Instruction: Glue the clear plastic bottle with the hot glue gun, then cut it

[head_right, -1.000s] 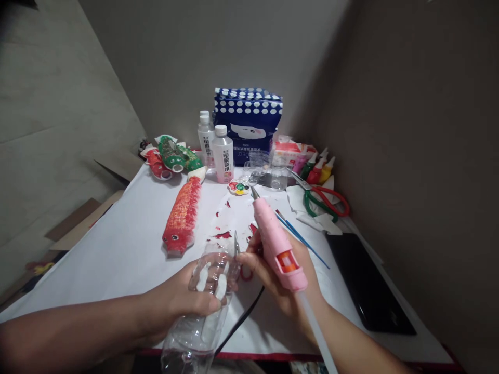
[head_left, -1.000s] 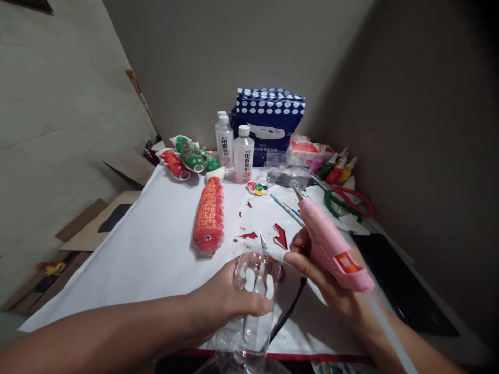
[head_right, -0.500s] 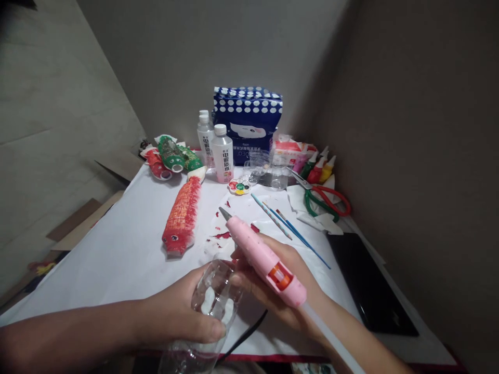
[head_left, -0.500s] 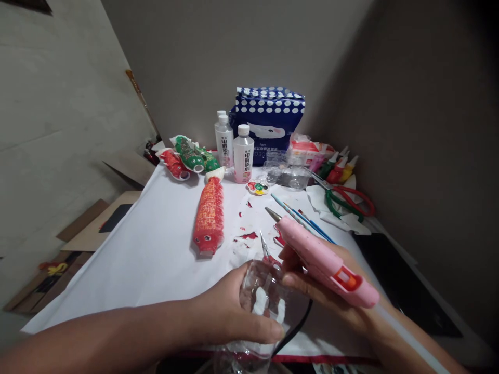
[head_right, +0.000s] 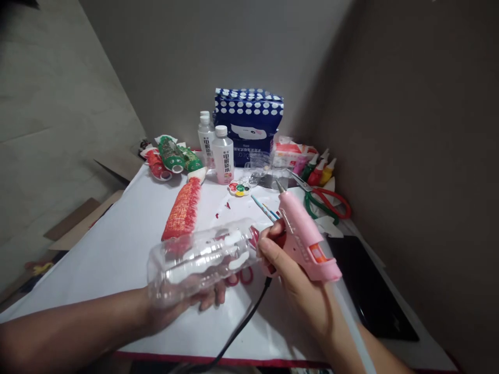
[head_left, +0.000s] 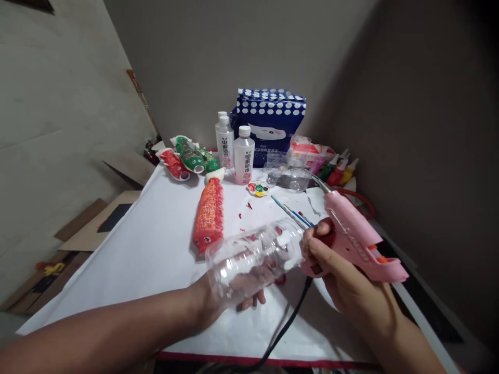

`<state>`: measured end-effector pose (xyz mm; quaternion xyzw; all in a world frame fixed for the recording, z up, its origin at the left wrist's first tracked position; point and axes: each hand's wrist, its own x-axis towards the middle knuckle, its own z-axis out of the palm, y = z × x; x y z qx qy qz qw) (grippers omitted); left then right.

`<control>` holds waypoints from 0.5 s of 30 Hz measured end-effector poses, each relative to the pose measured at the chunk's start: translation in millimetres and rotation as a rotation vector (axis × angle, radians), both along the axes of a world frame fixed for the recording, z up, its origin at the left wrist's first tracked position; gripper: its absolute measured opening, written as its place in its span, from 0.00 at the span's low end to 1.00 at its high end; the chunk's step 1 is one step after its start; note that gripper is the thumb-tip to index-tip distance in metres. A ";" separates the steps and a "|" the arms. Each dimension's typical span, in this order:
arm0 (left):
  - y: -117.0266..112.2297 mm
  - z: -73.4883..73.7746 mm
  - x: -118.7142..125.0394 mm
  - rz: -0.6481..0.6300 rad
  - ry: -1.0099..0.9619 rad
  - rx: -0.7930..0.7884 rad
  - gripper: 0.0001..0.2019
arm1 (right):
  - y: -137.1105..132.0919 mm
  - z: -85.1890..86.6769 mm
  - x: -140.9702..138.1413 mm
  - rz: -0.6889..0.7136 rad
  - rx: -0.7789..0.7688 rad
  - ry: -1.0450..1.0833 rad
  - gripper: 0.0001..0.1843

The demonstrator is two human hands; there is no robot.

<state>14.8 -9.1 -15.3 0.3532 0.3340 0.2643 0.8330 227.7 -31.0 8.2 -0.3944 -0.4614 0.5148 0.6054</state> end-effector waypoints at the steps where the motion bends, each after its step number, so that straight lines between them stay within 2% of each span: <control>1: -1.4 1.0 0.0 -0.014 0.025 0.035 0.17 | -0.4 -0.9 -1.8 -0.009 0.005 -0.026 0.08; 2: -2.6 2.0 0.3 -0.030 0.078 0.109 0.17 | -1.2 -1.8 -3.7 -0.017 0.005 -0.067 0.08; 5: -4.8 3.8 1.2 0.037 0.121 0.297 0.27 | -6.2 -3.4 -11.2 -0.018 0.002 -0.201 0.08; 7: -5.5 4.8 1.3 0.061 0.119 0.358 0.31 | -9.9 -4.3 -16.9 -0.009 0.018 -0.240 0.10; 11: -7.4 9.5 2.9 0.138 -0.010 0.340 0.24 | -14.5 -13.7 -26.9 -0.003 0.101 -0.318 0.13; 15: -8.1 12.0 5.7 0.235 -0.126 0.329 0.28 | -17.2 -28.8 -34.0 -0.038 0.153 -0.403 0.11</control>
